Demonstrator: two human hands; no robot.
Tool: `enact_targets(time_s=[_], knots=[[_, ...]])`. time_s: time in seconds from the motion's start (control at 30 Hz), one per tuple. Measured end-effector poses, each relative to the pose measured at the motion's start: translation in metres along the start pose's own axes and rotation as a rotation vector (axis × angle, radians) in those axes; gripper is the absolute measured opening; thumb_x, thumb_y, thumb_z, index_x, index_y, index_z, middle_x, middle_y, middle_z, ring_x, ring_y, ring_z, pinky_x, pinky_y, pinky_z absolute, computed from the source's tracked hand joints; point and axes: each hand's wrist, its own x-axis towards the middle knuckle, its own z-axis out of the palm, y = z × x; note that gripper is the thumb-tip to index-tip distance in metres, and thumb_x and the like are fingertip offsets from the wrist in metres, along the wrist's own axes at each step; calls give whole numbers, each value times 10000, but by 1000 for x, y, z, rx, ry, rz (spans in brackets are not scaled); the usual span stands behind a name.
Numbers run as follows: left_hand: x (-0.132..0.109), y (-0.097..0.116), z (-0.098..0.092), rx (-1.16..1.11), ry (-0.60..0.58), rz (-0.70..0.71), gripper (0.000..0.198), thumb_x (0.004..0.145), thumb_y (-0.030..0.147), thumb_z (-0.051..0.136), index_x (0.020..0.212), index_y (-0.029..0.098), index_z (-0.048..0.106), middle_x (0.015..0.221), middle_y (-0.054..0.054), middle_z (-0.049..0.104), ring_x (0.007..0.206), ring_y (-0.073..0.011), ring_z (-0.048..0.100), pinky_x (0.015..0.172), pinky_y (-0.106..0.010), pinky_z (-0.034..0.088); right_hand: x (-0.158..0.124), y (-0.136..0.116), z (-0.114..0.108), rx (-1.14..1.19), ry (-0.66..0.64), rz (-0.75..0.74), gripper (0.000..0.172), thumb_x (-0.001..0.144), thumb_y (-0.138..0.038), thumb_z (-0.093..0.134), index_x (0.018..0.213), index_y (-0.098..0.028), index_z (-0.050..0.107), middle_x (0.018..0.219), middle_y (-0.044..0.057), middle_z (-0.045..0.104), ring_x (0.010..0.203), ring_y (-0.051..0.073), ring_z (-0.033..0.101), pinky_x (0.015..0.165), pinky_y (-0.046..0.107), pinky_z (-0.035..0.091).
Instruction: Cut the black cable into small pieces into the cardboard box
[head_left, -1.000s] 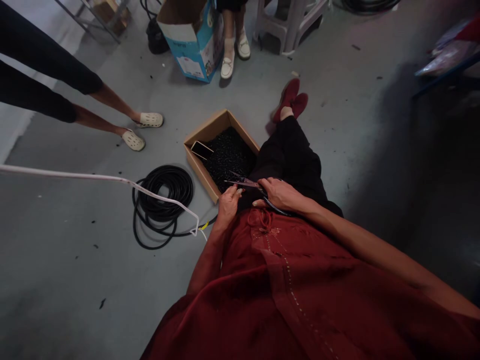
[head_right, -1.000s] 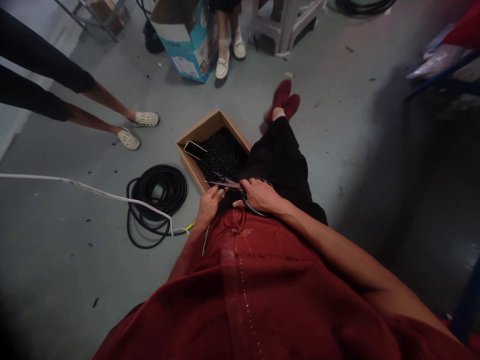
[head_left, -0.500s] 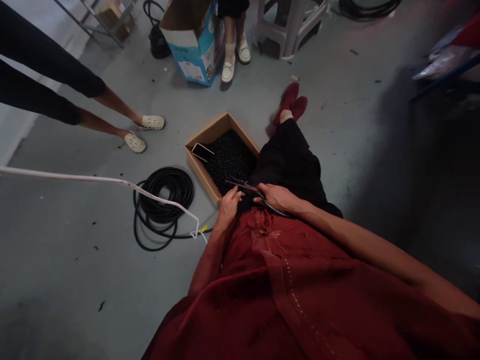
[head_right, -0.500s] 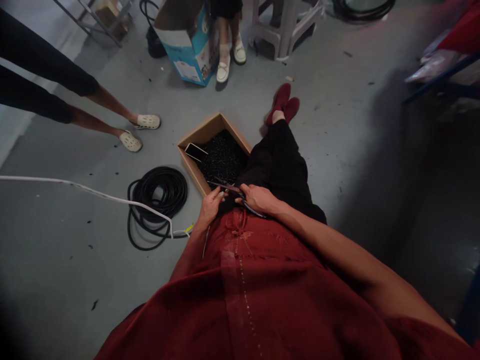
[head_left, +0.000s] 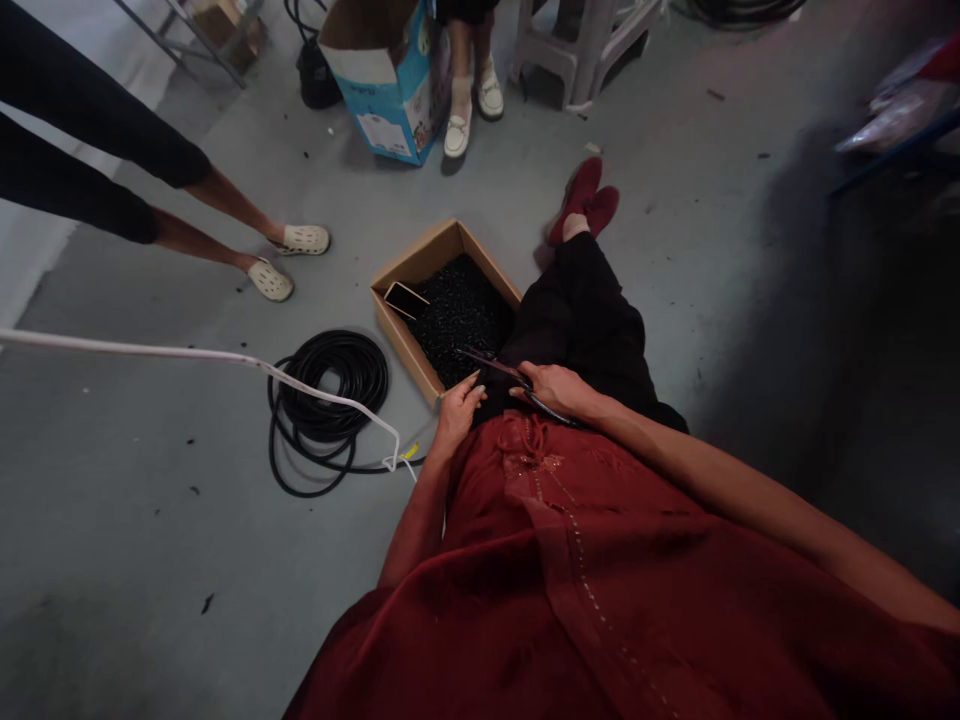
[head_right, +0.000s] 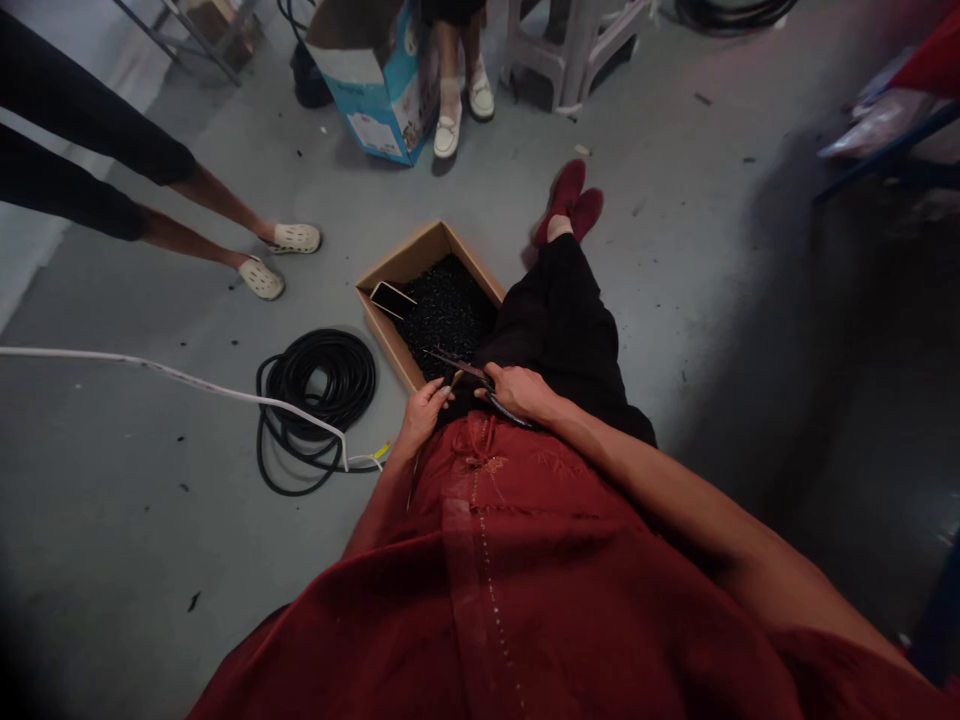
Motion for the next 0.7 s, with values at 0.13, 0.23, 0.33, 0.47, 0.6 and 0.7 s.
enact_targets(time_s=[0.13, 0.23, 0.33, 0.47, 0.6, 0.7], knots=[[2, -6, 4, 78, 32, 11, 361, 822, 313, 470, 1130, 165, 586, 726, -6, 629, 607, -88, 518, 615, -208, 420, 3, 1, 2, -34, -24, 40, 485, 844, -590, 306, 1079, -203, 481, 942, 128, 650, 847, 268, 613, 617, 295, 385], [6, -10, 5, 139, 19, 7, 337, 827, 315, 449, 1092, 179, 606, 700, 5, 611, 605, -90, 506, 593, -202, 398, 7, 2, 4, -37, -50, 64, 490, 842, -587, 319, 1090, -200, 488, 942, 138, 650, 861, 274, 613, 632, 303, 399], [10, -12, 3, 191, -4, -7, 312, 826, 330, 437, 1012, 177, 636, 671, 9, 593, 592, -91, 490, 564, -196, 372, 11, 4, 8, -29, -70, 77, 493, 842, -583, 323, 1101, -201, 493, 948, 142, 649, 871, 275, 612, 650, 312, 413], [16, -17, 0, 203, -28, -5, 334, 824, 338, 425, 1011, 155, 633, 650, 6, 580, 555, -86, 465, 547, -198, 352, 16, 6, 13, -36, -73, 91, 503, 830, -590, 340, 1110, -204, 501, 961, 146, 644, 875, 285, 611, 648, 319, 421], [21, -21, -2, 140, -22, -70, 353, 809, 352, 438, 1014, 135, 627, 635, 4, 574, 521, -82, 445, 532, -199, 348, 19, 5, 15, -47, -77, 117, 509, 824, -595, 351, 1106, -205, 516, 968, 149, 641, 878, 283, 611, 652, 321, 423], [21, -21, -3, 119, -10, -91, 358, 801, 377, 453, 1005, 139, 627, 643, 1, 581, 526, -86, 454, 538, -202, 355, 19, 4, 13, -35, -71, 124, 540, 803, -634, 352, 1086, -212, 534, 958, 142, 645, 868, 281, 611, 648, 318, 419]])
